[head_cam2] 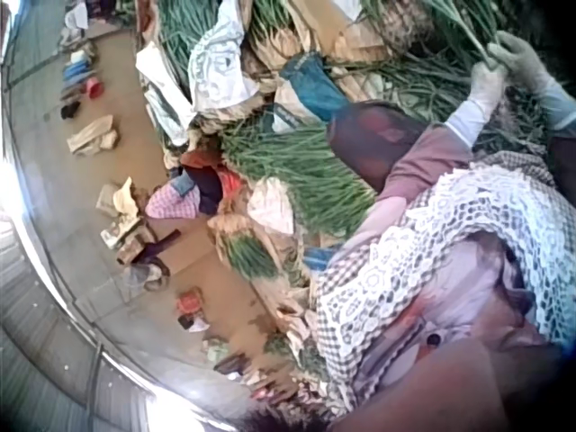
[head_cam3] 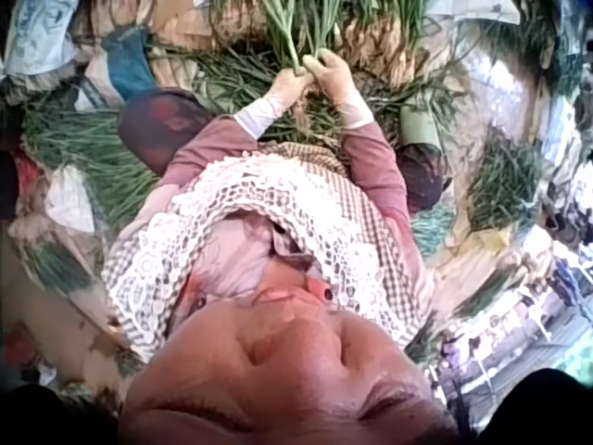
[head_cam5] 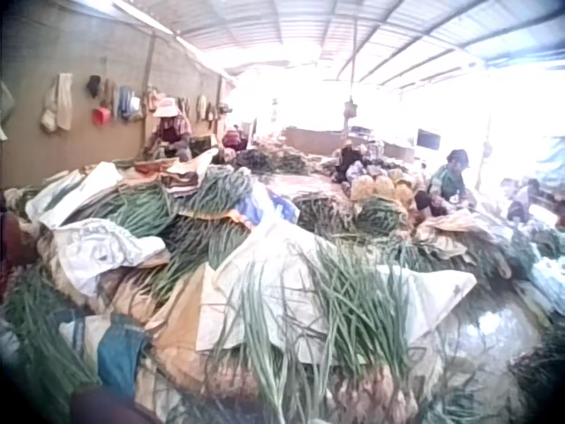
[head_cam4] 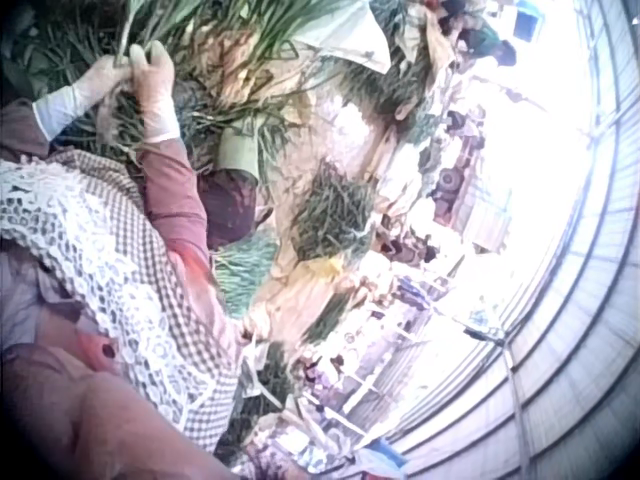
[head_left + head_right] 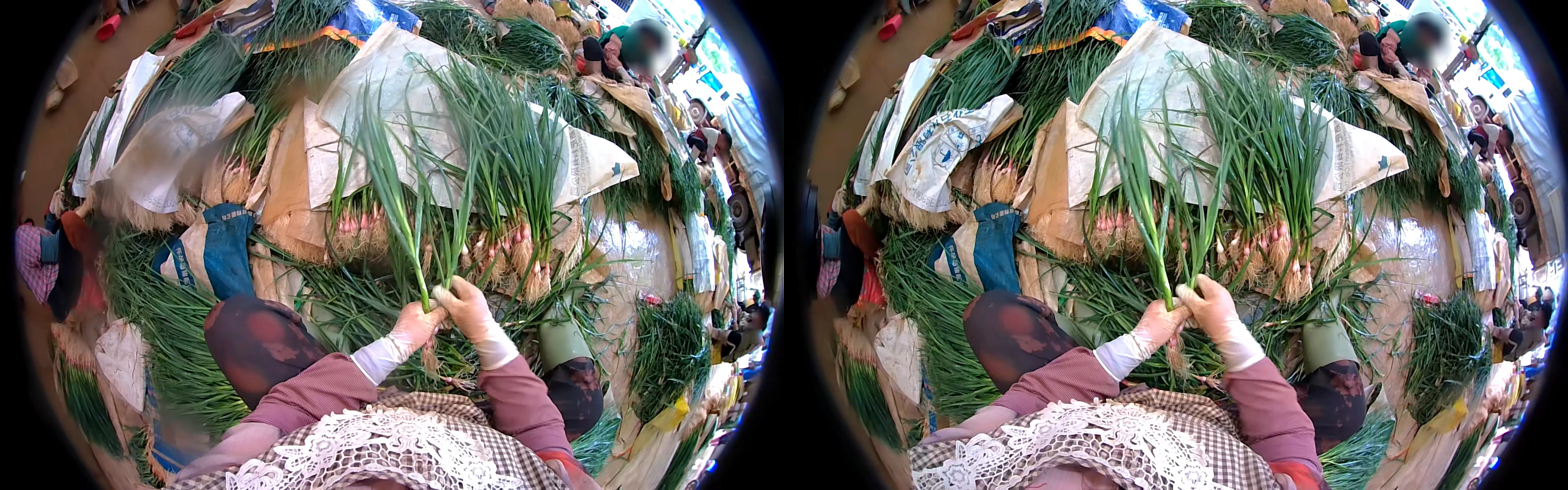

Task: The person sits on the floor and sorts through large piles of green onions, grouping individual stalks into bunches by hand.

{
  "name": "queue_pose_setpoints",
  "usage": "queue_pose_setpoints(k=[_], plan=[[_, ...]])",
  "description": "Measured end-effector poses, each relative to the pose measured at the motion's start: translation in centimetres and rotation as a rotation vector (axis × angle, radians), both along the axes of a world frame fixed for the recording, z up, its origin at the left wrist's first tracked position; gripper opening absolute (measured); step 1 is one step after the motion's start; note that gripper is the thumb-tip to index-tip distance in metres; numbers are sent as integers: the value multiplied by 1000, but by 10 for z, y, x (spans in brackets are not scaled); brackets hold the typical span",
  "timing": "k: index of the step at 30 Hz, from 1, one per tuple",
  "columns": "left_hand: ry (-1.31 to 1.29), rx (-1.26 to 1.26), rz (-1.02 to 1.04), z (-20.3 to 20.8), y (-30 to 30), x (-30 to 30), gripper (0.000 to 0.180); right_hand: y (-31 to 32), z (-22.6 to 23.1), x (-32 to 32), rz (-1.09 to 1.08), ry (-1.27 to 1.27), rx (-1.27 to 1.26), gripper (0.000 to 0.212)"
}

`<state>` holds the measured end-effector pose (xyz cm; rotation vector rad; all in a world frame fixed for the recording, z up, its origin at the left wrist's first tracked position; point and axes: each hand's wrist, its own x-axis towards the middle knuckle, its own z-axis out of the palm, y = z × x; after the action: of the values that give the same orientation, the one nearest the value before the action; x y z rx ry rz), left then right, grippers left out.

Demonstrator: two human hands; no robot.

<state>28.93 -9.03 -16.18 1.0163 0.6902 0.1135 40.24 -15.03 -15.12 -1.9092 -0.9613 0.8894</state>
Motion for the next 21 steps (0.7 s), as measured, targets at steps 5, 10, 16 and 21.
queue_pose_setpoints(k=[5,10,16,21], plan=[[-60,-49,-75,20,-3,4,30,-14,-48,46,-595,50,165,40],[-299,-190,-183,10,4,-5,30,3,-14,18,-258,1385,212,29],[-300,-231,-321,17,11,-4,29,2,-44,16,-145,-339,-183,25],[-219,-292,-81,22,6,4,28,-12,-38,42,259,-381,-521,33]])
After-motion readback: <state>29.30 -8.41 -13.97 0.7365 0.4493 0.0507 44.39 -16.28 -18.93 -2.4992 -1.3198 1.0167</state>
